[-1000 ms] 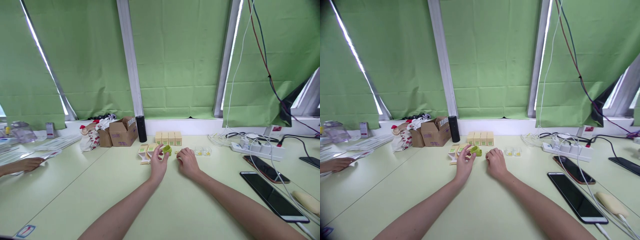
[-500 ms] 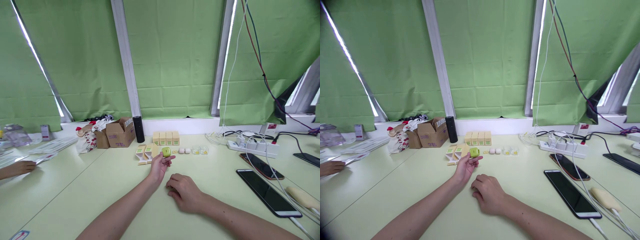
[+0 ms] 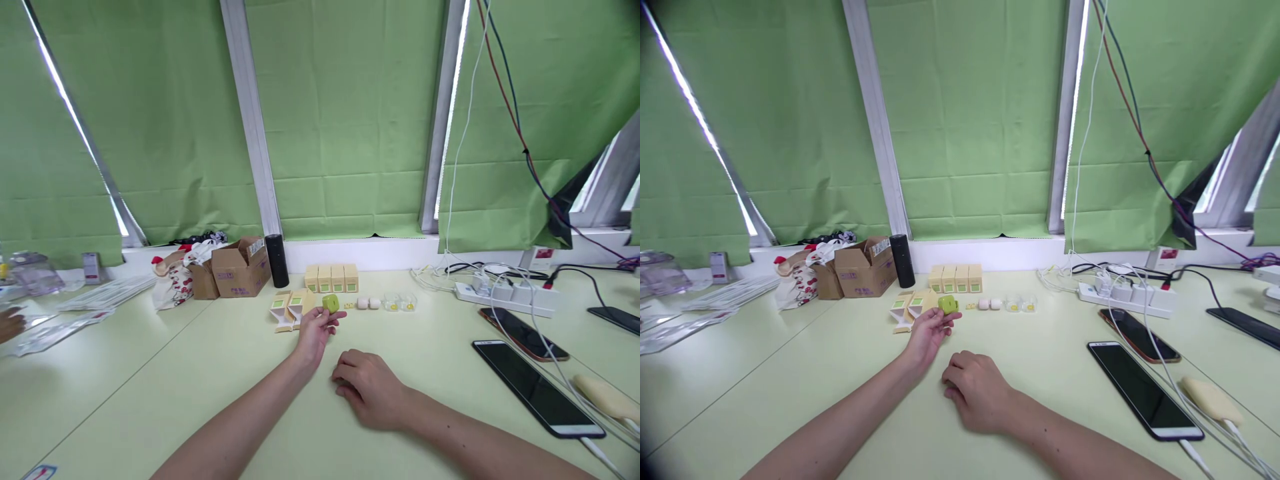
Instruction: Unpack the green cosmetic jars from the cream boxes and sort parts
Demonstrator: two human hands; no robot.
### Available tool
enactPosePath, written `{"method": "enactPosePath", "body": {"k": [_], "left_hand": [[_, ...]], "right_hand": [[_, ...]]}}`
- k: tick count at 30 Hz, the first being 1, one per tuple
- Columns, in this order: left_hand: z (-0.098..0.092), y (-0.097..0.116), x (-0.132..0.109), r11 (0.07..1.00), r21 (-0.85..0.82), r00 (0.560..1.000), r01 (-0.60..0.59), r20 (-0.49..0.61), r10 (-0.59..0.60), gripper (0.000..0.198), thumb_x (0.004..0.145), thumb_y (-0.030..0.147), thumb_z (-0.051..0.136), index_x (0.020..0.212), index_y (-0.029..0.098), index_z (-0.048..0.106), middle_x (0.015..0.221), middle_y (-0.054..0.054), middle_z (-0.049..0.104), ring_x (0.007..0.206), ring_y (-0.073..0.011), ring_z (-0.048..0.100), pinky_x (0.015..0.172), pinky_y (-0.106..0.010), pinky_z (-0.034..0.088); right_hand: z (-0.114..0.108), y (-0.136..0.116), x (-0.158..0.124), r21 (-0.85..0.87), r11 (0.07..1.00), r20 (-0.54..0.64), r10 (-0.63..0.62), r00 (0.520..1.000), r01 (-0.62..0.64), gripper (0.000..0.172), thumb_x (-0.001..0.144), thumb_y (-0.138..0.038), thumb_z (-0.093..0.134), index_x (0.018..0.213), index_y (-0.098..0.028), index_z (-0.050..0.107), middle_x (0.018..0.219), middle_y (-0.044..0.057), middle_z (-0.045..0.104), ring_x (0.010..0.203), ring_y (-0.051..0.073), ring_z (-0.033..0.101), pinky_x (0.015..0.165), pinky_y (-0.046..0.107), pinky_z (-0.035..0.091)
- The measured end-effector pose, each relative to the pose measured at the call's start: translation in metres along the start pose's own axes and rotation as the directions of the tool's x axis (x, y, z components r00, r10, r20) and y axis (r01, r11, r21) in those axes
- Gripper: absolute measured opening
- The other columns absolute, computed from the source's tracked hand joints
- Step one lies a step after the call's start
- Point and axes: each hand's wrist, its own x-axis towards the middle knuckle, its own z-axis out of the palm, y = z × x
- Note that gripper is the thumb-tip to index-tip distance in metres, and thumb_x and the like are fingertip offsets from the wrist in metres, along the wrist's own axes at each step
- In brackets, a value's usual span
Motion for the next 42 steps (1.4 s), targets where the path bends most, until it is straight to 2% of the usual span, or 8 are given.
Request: {"method": "enactPosePath", "body": {"k": [2,7,9,11,15,21,36,42], "left_hand": [[-0.003,0.007,0.007,0.938,0.306,0.984,-0.162,-0.025,0.178,0.023,0.08,0.039,0.071,0.077,0.02,0.059,0.079,-0.011,0.075,0.074,-0.0218,0.065,0.068,-0.03,0.044],[-0.017,0.035,0.026,0.775,0.553,0.925,-0.305,-0.021,0.379,0.009,0.074,0.032,0.078,0.078,0.025,0.075,0.096,-0.01,0.075,0.111,-0.0334,0.054,0.099,-0.043,0.037],[-0.025,0.044,0.033,0.443,0.826,0.881,-0.348,0.127,0.455,0.01,0.084,0.03,0.069,0.081,0.027,0.079,0.1,-0.012,0.075,0.117,-0.0365,0.046,0.104,-0.049,0.03],[-0.03,0.048,0.039,0.143,0.932,0.88,-0.332,0.252,0.403,0.02,0.089,0.029,0.062,0.082,0.026,0.081,0.099,-0.015,0.074,0.119,-0.0387,0.04,0.104,-0.053,0.024],[-0.035,0.046,0.052,-0.134,0.937,0.908,-0.322,0.346,0.236,0.027,0.09,0.024,0.056,0.079,0.023,0.081,0.096,-0.021,0.07,0.118,-0.0408,0.037,0.102,-0.056,0.02],[-0.032,0.031,0.064,-0.186,0.932,0.922,-0.313,0.345,0.178,0.027,0.086,0.013,0.055,0.072,0.019,0.077,0.089,-0.023,0.068,0.116,-0.0409,0.041,0.102,-0.054,0.021],[-0.032,0.02,0.072,-0.206,0.937,0.941,-0.283,0.313,0.13,0.012,0.081,0.023,0.064,0.087,0.021,0.074,0.094,-0.021,0.07,0.12,-0.0413,0.041,0.102,-0.052,0.023],[-0.026,0.023,0.082,-0.15,0.933,0.936,-0.328,0.342,0.081,0.041,0.072,0.027,0.076,0.111,0.019,0.068,0.122,-0.021,0.065,0.125,-0.0409,0.041,0.104,-0.049,0.025]], "right_hand": [[0.0,0.0,0.0,-0.005,1.0,0.004,-0.005,1.0,0.005,0.015,0.09,-0.019,0.058,0.102,-0.024,0.065,0.1,0.003,0.067,0.088,0.019,0.061,0.075,0.03,0.044],[-0.003,-0.001,-0.001,-0.016,1.0,0.001,-0.007,1.0,0.007,0.015,0.09,-0.018,0.058,0.102,-0.023,0.065,0.099,0.003,0.067,0.087,0.019,0.061,0.073,0.031,0.043],[-0.004,-0.001,-0.001,-0.017,1.0,0.008,-0.006,1.0,0.007,0.015,0.089,-0.018,0.058,0.102,-0.023,0.065,0.1,0.004,0.067,0.087,0.02,0.061,0.073,0.031,0.043],[-0.004,-0.002,0.0,-0.014,1.0,0.014,-0.005,1.0,0.006,0.015,0.089,-0.017,0.057,0.101,-0.022,0.065,0.1,0.004,0.067,0.087,0.02,0.061,0.072,0.031,0.043],[-0.003,-0.001,0.0,-0.006,1.0,0.006,-0.007,1.0,0.007,0.014,0.09,-0.018,0.057,0.101,-0.022,0.065,0.099,0.004,0.067,0.087,0.019,0.06,0.072,0.03,0.042],[-0.002,-0.001,-0.001,-0.02,1.0,0.004,-0.01,1.0,0.01,0.014,0.09,-0.018,0.057,0.102,-0.023,0.064,0.099,0.003,0.066,0.086,0.018,0.059,0.072,0.03,0.042],[-0.004,-0.001,0.0,-0.035,0.999,0.018,-0.011,1.0,0.012,0.012,0.091,-0.019,0.058,0.101,-0.022,0.064,0.098,0.004,0.066,0.087,0.019,0.06,0.072,0.03,0.042],[-0.002,0.001,0.001,-0.027,0.999,0.007,-0.018,1.0,0.018,0.013,0.09,-0.019,0.057,0.101,-0.023,0.064,0.098,0.004,0.066,0.087,0.02,0.06,0.072,0.03,0.042]]}}
